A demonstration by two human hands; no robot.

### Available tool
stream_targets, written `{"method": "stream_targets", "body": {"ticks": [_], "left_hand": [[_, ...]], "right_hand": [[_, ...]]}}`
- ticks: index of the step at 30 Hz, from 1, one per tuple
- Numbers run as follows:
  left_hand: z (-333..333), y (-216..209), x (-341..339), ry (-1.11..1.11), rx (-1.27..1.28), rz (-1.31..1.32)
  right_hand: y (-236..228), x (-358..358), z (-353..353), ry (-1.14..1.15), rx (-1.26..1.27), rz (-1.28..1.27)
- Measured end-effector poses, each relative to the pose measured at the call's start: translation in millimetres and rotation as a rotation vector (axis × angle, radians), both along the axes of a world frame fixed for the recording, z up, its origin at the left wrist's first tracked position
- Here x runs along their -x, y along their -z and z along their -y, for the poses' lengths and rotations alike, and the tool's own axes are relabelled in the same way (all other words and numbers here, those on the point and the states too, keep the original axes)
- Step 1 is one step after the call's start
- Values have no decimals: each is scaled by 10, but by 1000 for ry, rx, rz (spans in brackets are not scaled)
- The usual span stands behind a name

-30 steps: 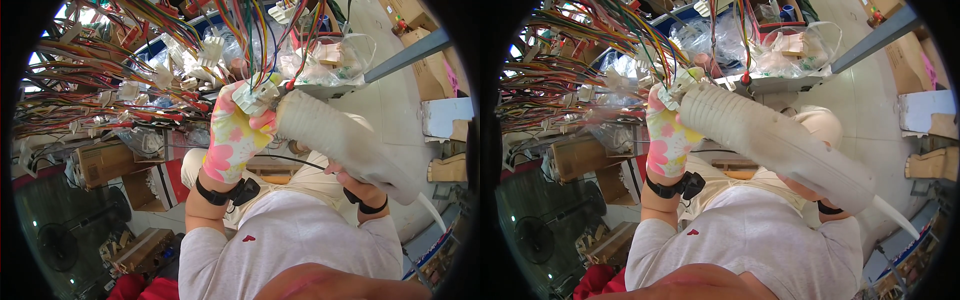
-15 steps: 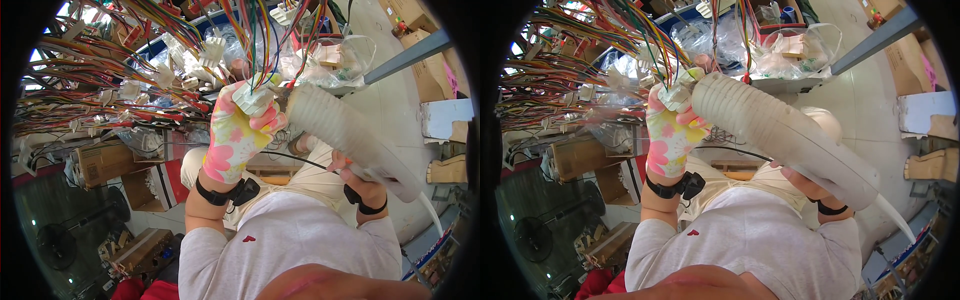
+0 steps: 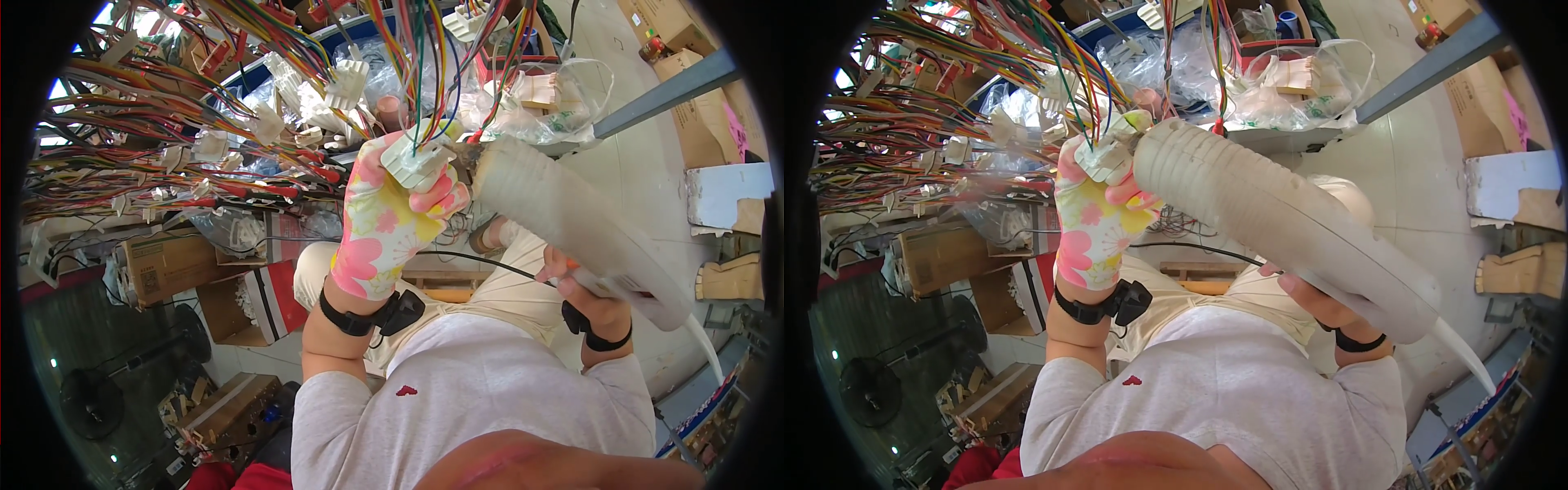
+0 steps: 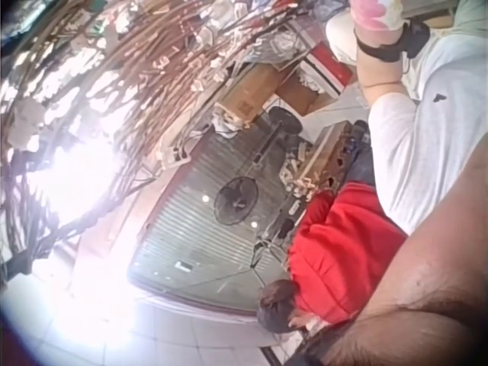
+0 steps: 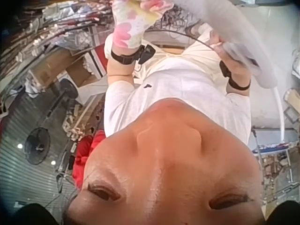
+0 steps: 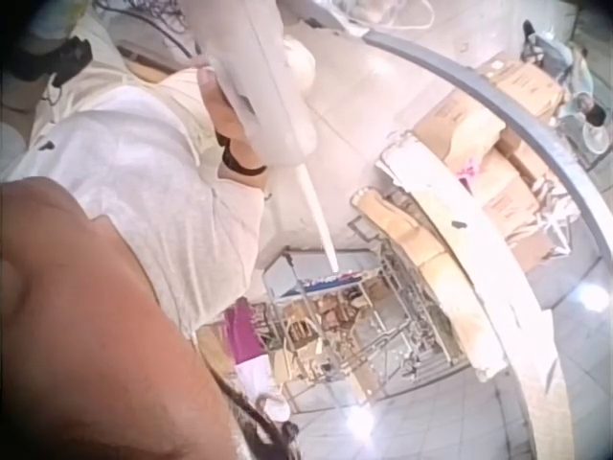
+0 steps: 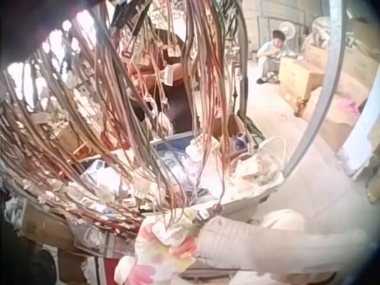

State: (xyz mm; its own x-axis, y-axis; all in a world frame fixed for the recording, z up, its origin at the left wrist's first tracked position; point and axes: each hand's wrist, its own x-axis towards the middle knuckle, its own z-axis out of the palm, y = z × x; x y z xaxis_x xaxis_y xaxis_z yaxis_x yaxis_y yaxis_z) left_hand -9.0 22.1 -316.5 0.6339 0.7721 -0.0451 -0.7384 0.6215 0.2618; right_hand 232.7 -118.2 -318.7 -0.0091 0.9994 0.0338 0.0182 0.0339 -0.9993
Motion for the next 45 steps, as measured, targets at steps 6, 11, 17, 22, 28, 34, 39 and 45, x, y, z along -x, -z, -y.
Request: {"method": "stream_targets", "body": {"ticks": [6, 11, 17, 22, 28, 34, 39, 45], "left_hand": [[-15, -18, 11, 27, 12, -34], [-28, -5, 14, 35, -39, -61], [-55, 21, 13, 40, -72, -55], [-28, -11, 3, 16, -74, -77], [-51, 45, 23, 30, -50, -44], [-39, 4, 0, 7, 17, -23], [-58, 37, -1, 36, -1, 36], [-16, -3, -6, 14, -11, -9]], "right_hand": [[17, -8, 14, -28, 11, 194], [108, -68, 74, -55, 22, 387], [249, -169, 156, -81, 28, 521], [207, -154, 123, -93, 18, 415], [150, -127, 81, -110, 6, 284], [88, -102, 45, -121, -7, 157], [69, -83, 68, -108, 14, 177], [81, -91, 85, -44, 85, 369]]}}
